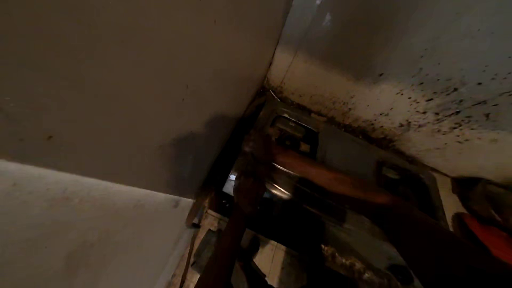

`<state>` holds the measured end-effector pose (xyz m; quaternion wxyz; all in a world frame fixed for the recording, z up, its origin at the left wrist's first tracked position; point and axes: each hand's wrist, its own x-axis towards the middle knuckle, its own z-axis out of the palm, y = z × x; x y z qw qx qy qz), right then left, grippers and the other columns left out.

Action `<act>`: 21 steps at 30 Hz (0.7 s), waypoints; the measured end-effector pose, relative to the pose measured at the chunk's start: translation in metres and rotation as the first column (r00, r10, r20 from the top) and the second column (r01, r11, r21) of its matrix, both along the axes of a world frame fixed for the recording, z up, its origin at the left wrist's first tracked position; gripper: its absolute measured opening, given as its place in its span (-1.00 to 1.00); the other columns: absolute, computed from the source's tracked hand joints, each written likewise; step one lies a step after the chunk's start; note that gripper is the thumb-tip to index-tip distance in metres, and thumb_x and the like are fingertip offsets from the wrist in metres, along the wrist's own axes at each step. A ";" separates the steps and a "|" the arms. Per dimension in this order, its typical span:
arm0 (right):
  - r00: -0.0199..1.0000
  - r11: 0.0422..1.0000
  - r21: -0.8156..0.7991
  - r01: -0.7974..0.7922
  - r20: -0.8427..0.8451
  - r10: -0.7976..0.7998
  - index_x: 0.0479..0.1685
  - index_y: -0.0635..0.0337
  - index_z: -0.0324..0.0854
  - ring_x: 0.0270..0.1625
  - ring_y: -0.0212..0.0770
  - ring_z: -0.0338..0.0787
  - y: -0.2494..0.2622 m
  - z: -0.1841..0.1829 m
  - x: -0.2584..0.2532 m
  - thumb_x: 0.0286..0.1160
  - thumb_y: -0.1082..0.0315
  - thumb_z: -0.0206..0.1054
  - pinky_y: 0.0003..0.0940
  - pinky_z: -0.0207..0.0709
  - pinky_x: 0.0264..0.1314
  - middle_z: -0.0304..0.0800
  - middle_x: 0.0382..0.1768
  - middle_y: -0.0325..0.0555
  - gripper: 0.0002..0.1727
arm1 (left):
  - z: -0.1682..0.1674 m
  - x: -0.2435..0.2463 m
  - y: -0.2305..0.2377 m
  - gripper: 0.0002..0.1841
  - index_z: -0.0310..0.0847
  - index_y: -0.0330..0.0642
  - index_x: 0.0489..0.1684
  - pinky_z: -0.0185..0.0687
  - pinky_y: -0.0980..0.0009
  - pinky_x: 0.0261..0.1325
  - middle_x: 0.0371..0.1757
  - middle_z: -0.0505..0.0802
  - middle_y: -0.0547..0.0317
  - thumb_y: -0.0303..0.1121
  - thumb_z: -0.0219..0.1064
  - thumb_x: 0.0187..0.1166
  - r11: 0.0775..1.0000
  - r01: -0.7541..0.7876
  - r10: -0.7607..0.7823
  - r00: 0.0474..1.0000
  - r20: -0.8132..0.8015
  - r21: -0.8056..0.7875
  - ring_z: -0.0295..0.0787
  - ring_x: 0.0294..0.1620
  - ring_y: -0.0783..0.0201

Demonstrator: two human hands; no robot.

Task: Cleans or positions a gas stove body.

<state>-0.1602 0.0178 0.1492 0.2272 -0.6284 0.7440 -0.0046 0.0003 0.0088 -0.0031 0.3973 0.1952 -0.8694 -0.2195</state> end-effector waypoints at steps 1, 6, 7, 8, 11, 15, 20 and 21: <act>0.998 0.995 -0.091 -0.039 -0.047 0.035 0.26 0.21 0.71 0.35 0.12 0.71 -0.003 -0.019 -0.005 0.65 0.25 0.30 0.10 0.53 0.46 0.75 0.26 0.13 -0.66 | -0.004 0.001 0.001 -0.77 0.88 -0.10 -0.14 0.61 -0.06 0.37 0.01 0.91 -0.04 -0.21 0.33 0.57 1.000 0.000 0.000 0.999 -0.034 -0.001 0.80 0.17 -0.08; 0.984 0.976 -0.176 -0.129 -0.142 0.105 0.17 0.15 0.76 0.35 0.05 0.70 -0.020 -0.029 -0.007 0.54 0.36 0.34 0.05 0.53 0.46 0.78 0.22 0.03 -0.72 | -0.013 -0.002 0.000 -0.78 0.89 -0.06 -0.13 0.57 -0.01 0.40 0.00 0.91 0.01 -0.20 0.33 0.58 1.000 0.013 -0.013 0.993 -0.117 -0.001 0.79 0.18 -0.02; 0.988 0.967 -0.220 -0.130 -0.106 0.109 0.15 0.21 0.76 0.31 0.08 0.71 -0.015 -0.029 0.001 0.55 0.40 0.33 0.07 0.57 0.41 0.79 0.19 0.07 -0.74 | -0.013 0.000 0.000 -0.77 0.88 -0.06 -0.14 0.56 -0.03 0.42 0.01 0.91 -0.01 -0.19 0.33 0.59 1.000 0.020 -0.020 0.994 -0.108 0.001 0.78 0.20 -0.05; 0.991 0.974 -0.183 -0.131 -0.063 0.122 0.25 0.22 0.72 0.41 0.09 0.67 -0.010 -0.027 0.011 0.67 0.36 0.24 0.07 0.50 0.51 0.75 0.28 0.10 -0.70 | -0.009 -0.001 -0.001 -0.77 0.88 -0.06 -0.18 0.56 -0.06 0.43 0.02 0.91 -0.03 -0.19 0.31 0.59 1.000 0.009 -0.010 0.997 -0.076 -0.004 0.78 0.22 -0.08; 0.956 0.940 -0.177 -0.292 -0.094 0.279 0.28 0.15 0.69 0.58 0.08 0.55 -0.012 -0.033 0.019 0.72 0.39 0.15 0.05 0.37 0.67 0.70 0.40 0.02 -0.69 | -0.006 -0.001 0.000 -0.81 0.86 -0.02 -0.26 0.55 -0.03 0.43 0.00 0.90 0.02 -0.23 0.31 0.54 0.998 -0.031 0.030 0.999 -0.034 -0.049 0.77 0.23 -0.05; 0.964 0.957 -0.238 -0.166 -0.244 0.106 0.32 0.12 0.69 0.59 0.08 0.52 -0.043 -0.038 -0.048 0.61 0.41 0.30 0.02 0.36 0.68 0.65 0.45 0.01 -0.66 | -0.001 0.003 0.003 -0.74 0.88 -0.12 -0.05 0.48 -0.12 0.48 0.16 0.89 -0.04 -0.28 0.26 0.58 1.000 -0.013 0.013 1.000 -0.012 -0.010 0.76 0.27 -0.13; 0.837 0.775 -0.349 0.526 0.050 -0.545 0.54 0.29 0.48 0.40 0.31 0.68 -0.086 -0.009 -0.150 0.80 0.22 0.14 0.22 0.53 0.46 0.65 0.38 0.35 -0.53 | 0.017 0.014 0.001 -0.71 0.88 -0.18 -0.02 0.33 -0.14 0.58 0.21 0.88 -0.07 -0.29 0.23 0.60 0.995 0.049 -0.057 0.994 0.092 0.085 0.73 0.35 -0.13; 0.784 0.751 -0.262 0.606 0.036 -0.620 0.59 0.30 0.43 0.44 0.35 0.66 -0.090 0.012 -0.131 0.79 0.24 0.14 0.26 0.51 0.47 0.61 0.43 0.39 -0.51 | -0.007 0.009 0.001 -0.73 0.88 -0.10 -0.09 0.34 -0.11 0.57 0.16 0.89 -0.01 -0.25 0.22 0.60 1.000 0.028 -0.028 1.000 -0.008 0.012 0.74 0.31 -0.05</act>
